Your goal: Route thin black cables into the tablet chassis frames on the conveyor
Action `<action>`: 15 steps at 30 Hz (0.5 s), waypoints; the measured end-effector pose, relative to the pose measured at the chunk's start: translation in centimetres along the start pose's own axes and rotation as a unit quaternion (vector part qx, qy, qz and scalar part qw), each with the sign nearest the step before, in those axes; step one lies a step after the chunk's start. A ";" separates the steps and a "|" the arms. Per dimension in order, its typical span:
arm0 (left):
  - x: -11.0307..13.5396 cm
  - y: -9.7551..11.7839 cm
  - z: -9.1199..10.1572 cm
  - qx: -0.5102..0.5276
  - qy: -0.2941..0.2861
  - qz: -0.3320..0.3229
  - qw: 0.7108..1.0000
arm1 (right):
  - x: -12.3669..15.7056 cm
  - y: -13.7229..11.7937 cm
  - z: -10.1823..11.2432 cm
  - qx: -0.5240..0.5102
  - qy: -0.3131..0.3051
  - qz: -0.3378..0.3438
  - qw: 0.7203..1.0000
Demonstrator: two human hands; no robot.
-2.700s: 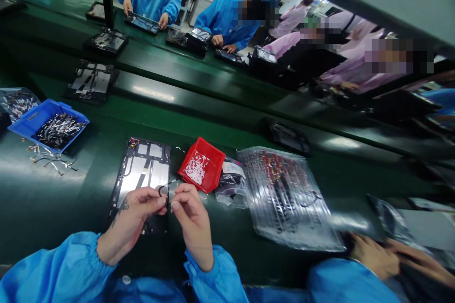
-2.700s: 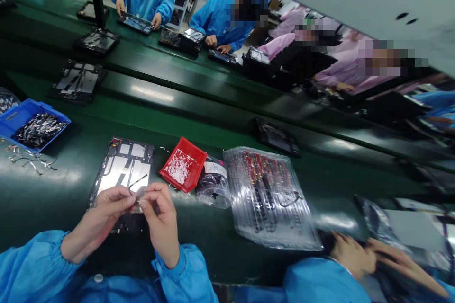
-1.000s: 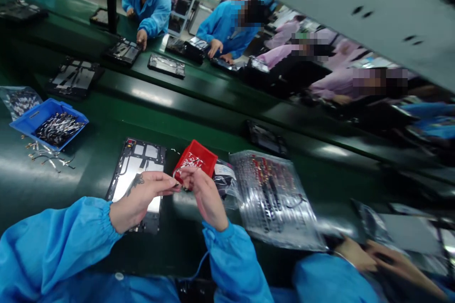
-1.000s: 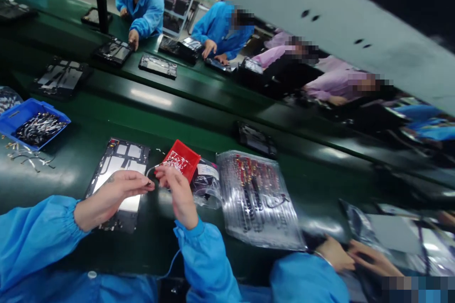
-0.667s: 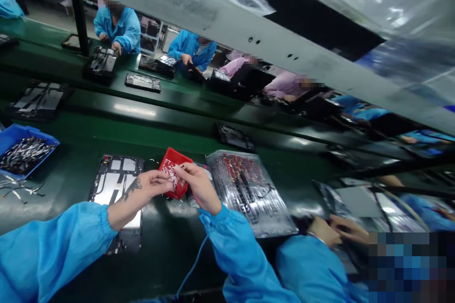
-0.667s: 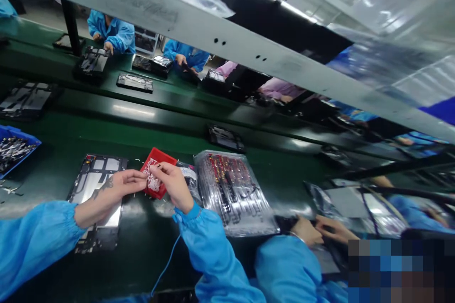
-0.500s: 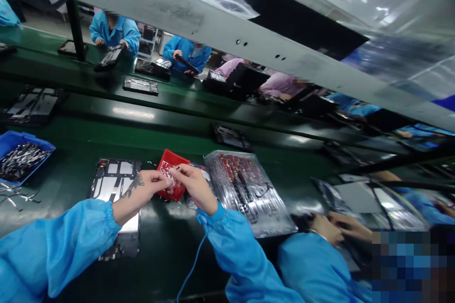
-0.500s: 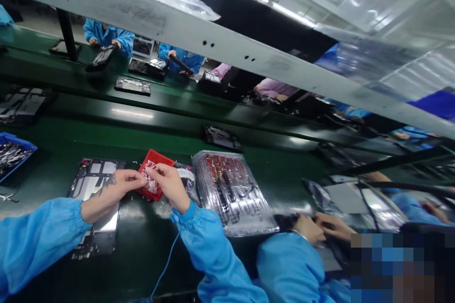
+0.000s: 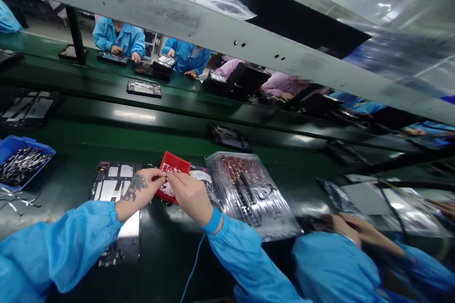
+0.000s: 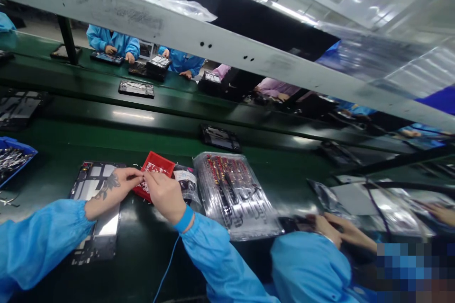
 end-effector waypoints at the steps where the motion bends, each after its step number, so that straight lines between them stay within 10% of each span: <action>1: 0.0 0.1 0.0 -0.033 -0.005 -0.018 0.999 | -0.1 0.1 -0.2 -0.005 -0.009 -0.002 1.000; 6: -0.2 -0.3 0.4 -0.021 -0.011 0.011 1.000 | -1.0 3.2 -1.0 -0.102 -0.008 -0.171 0.980; 10: -0.7 -1.5 0.7 0.039 -0.007 0.060 0.997 | -1.1 6.1 -3.2 -0.315 -0.085 -0.392 0.860; 15: -0.5 -1.7 0.2 0.076 -0.016 0.081 0.994 | -1.4 5.5 -4.5 -0.469 -0.091 -0.422 0.771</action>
Point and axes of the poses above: each hand's wrist, its own x-axis away from the middle knuckle, its own z-axis out of the back of the hand, y = z × x, the point moved 4 cm from there along -x, towards the middle knuckle, and after that the axes turned 10 degrees about -z, right-handed, at the moved point
